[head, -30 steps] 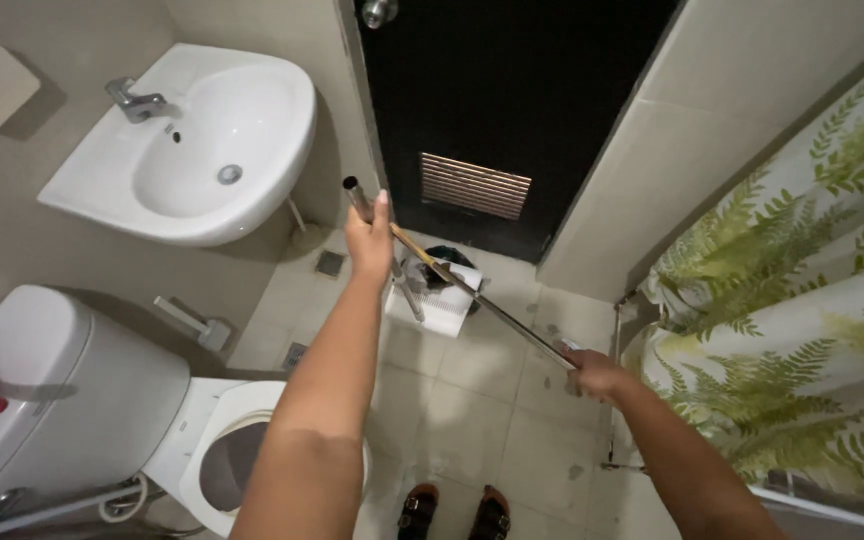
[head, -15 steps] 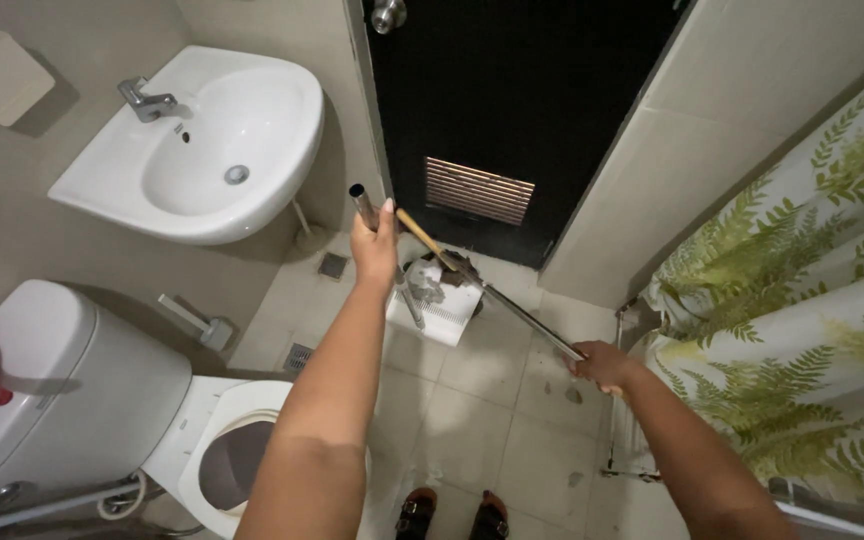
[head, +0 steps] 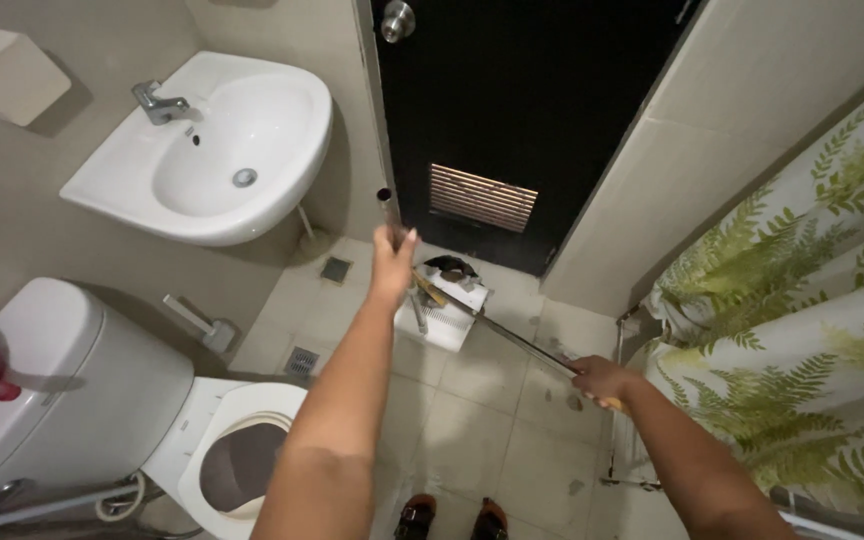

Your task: The person cleans a bathroom floor by sweeping debris into a dustpan using a broom. They also handle a trash bin, lifting the inner bucket to empty it into the toilet, and move a red bucket to clear the workspace.

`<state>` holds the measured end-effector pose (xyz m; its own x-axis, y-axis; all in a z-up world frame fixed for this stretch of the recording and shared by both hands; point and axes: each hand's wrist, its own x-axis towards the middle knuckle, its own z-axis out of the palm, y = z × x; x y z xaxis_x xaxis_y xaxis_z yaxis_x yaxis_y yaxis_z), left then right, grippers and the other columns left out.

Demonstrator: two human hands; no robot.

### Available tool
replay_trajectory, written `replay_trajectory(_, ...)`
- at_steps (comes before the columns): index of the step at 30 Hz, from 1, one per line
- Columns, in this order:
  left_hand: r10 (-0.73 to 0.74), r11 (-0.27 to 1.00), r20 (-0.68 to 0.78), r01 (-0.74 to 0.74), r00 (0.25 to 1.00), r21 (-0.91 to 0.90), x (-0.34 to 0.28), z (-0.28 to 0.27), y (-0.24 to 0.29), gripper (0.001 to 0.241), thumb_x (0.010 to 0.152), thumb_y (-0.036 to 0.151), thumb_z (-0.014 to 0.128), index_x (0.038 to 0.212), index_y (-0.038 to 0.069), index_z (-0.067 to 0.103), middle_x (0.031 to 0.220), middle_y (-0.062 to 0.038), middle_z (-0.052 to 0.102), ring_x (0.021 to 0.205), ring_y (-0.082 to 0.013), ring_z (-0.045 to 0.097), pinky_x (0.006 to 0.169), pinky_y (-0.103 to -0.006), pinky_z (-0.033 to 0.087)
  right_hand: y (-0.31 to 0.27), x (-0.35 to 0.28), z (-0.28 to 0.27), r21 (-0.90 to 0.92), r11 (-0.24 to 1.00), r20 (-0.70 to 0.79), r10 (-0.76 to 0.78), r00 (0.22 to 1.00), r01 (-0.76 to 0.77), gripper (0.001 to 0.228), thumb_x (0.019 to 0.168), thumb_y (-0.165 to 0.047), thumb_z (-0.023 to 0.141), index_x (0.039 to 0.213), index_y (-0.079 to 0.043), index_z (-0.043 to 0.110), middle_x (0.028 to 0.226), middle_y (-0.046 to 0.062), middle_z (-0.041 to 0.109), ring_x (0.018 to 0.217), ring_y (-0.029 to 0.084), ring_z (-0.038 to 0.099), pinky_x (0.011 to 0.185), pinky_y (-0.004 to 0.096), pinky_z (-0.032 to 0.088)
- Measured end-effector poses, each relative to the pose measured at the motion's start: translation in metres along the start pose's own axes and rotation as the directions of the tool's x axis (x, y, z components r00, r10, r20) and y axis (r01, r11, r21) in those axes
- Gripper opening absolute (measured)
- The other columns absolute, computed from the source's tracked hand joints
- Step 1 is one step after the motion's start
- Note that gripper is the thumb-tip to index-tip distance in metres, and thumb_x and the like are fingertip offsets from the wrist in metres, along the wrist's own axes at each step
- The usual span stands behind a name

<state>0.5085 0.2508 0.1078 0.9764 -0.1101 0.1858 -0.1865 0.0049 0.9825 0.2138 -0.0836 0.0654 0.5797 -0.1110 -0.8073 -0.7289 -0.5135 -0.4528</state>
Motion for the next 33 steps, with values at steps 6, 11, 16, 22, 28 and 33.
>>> replay_trajectory(6, -0.022, 0.957, 0.069, 0.001, 0.997, 0.290, -0.015, -0.011, -0.017, 0.030, 0.096, 0.012, 0.063, 0.124, 0.007, 0.053, 0.109, -0.015, 0.069, 0.104, -0.0325, 0.069, 0.090, -0.0433, 0.053, 0.009, -0.002, -0.004, 0.158, 0.987, -0.038, -0.002, 0.999, 0.008, 0.043, 0.097, -0.015, 0.060, 0.140, -0.008, 0.063, 0.075, 0.004, 0.059, 0.051, 0.012, 0.046, 0.044, 0.030, 0.040)
replay_trajectory(11, -0.008, 0.918, 0.032, -0.006, 0.999, 0.397, -0.036, -0.021, 0.007, 0.037, 0.095, 0.010, 0.064, 0.130, 0.010, 0.053, 0.112, -0.019, 0.071, 0.108, -0.0396, 0.067, 0.090, -0.0472, 0.052, 0.015, -0.016, -0.003, 0.257, 0.966, 0.045, -0.053, 0.998, 0.040, 0.045, 0.098, -0.015, 0.055, 0.143, -0.008, 0.056, 0.065, 0.003, 0.052, 0.043, 0.012, 0.040, 0.039, 0.031, 0.035)
replay_trajectory(16, -0.004, 0.917, 0.029, -0.008, 1.000, 0.398, -0.039, -0.030, 0.000, 0.024, 0.097, 0.009, 0.065, 0.120, 0.010, 0.058, 0.107, -0.018, 0.073, 0.105, -0.0385, 0.069, 0.088, -0.0467, 0.053, 0.037, 0.003, 0.004, 0.370, 0.928, 0.093, 0.019, 0.996, -0.052, 0.059, 0.097, -0.010, 0.059, 0.153, -0.011, 0.042, 0.066, 0.006, 0.056, 0.044, 0.014, 0.040, 0.039, 0.032, 0.035)
replay_trajectory(22, 0.000, 0.925, 0.055, -0.021, 0.998, 0.380, -0.041, -0.031, 0.005, 0.021, 0.094, 0.007, 0.064, 0.115, 0.010, 0.058, 0.099, -0.015, 0.073, 0.096, -0.0352, 0.073, 0.085, -0.0446, 0.055, 0.034, 0.036, -0.001, 0.059, 0.996, -0.013, 0.070, 0.997, -0.069, 0.054, 0.099, -0.015, 0.058, 0.153, -0.015, 0.049, 0.068, 0.005, 0.056, 0.047, 0.014, 0.043, 0.041, 0.032, 0.037)
replay_trajectory(28, -0.041, 0.887, 0.089, -0.005, 0.995, 0.462, -0.039, -0.035, 0.015, 0.026, 0.092, 0.002, 0.062, 0.115, 0.011, 0.056, 0.103, -0.013, 0.073, 0.097, -0.0367, 0.070, 0.079, -0.0481, 0.052, 0.032, 0.053, -0.005, -0.107, 0.987, -0.160, -0.132, 0.978, 0.116, 0.062, 0.090, -0.005, 0.065, 0.150, -0.008, 0.049, 0.100, 0.014, 0.073, 0.065, 0.018, 0.065, 0.052, 0.037, 0.052)
replay_trajectory(33, -0.067, 0.912, 0.093, 0.024, 0.993, 0.409, -0.037, -0.032, 0.010, 0.022, 0.095, 0.006, 0.062, 0.116, 0.011, 0.055, 0.098, -0.014, 0.073, 0.094, -0.0359, 0.074, 0.082, -0.0469, 0.057, -0.033, -0.025, -0.004, -0.193, 0.979, -0.181, 0.024, 0.983, -0.059, 0.055, 0.095, -0.015, 0.061, 0.149, -0.016, 0.055, 0.114, 0.016, 0.073, 0.077, 0.029, 0.064, 0.066, 0.043, 0.053)
